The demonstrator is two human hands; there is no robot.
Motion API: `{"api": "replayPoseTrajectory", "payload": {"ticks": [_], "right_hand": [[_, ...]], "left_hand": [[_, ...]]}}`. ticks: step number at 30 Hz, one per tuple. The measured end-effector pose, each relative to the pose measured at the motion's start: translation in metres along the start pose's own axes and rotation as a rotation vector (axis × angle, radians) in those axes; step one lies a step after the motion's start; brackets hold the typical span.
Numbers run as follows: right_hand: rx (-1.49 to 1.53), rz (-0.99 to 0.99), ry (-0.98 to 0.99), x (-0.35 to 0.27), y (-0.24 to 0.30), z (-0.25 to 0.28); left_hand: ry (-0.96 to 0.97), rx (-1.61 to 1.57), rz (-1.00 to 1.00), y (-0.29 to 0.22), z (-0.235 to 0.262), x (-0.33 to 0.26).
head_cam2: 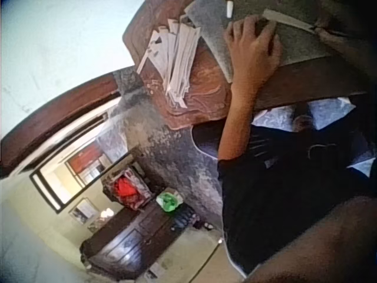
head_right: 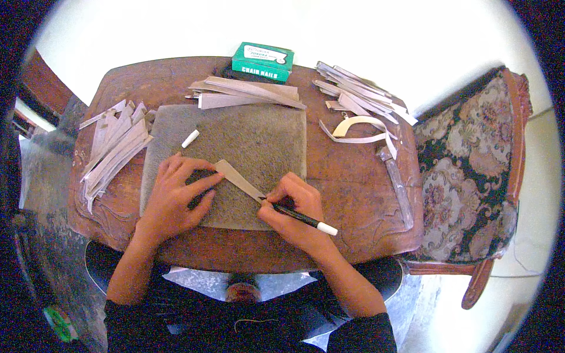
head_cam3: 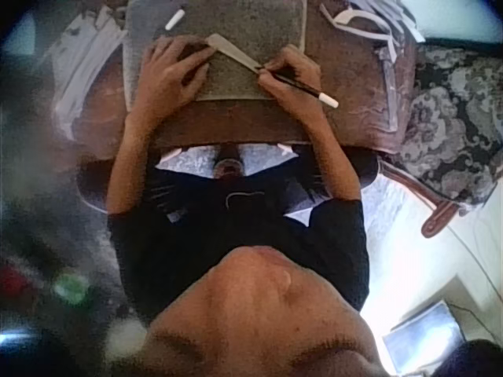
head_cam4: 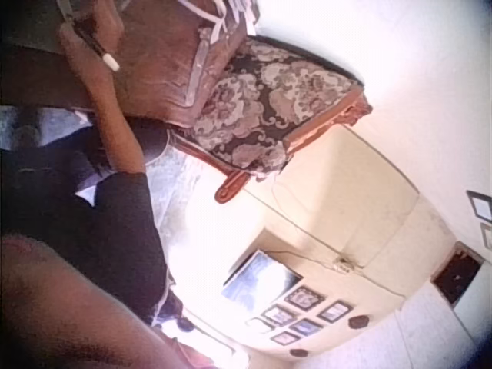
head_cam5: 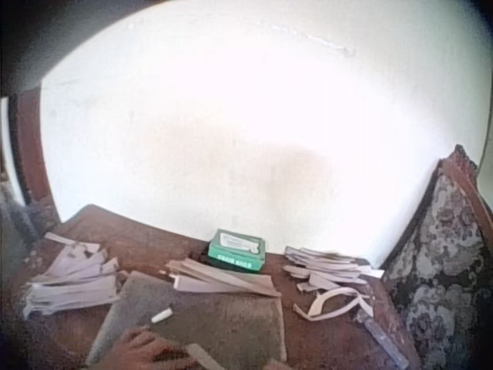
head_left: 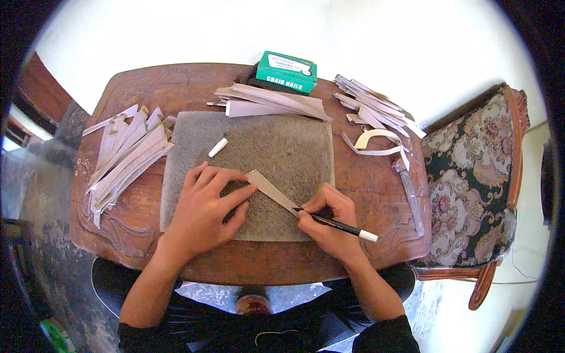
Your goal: The person sits on the floor at a wooden table and uses a black marker to draw lines on small rectangular paper pieces. They repeatedly pick up pieces, mark them, and place them back on the table.
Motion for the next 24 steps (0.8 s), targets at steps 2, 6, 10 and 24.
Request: {"api": "replayPoseTrajectory", "payload": {"ticks": [2,6,10,24], "right_hand": [[0.023,-0.008,-0.026,-0.003,-0.004,0.004],[0.173,-0.083,-0.072,-0.011,-0.006,0.012],[0.204,-0.035,-0.025,-0.014,0.014,0.012],[0.028,-0.068,-0.005,-0.016,-0.01,0.008]], "left_hand": [[-0.005,0.005,-0.007,0.0,0.001,0.001],[-0.027,0.013,-0.023,-0.001,0.0,0.001],[-0.053,0.026,-0.022,0.0,0.001,-0.002],[-0.026,-0.014,0.008,-0.001,0.0,0.0]]}}
Point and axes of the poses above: each hand's wrist, its own x-axis towards the middle knuckle, its own z-axis out of the back of the hand, y = z × x, the point moved 9 cm from there along x, towards the middle knuckle, and after that the axes turned 10 degrees about y, right-handed, at the moved point
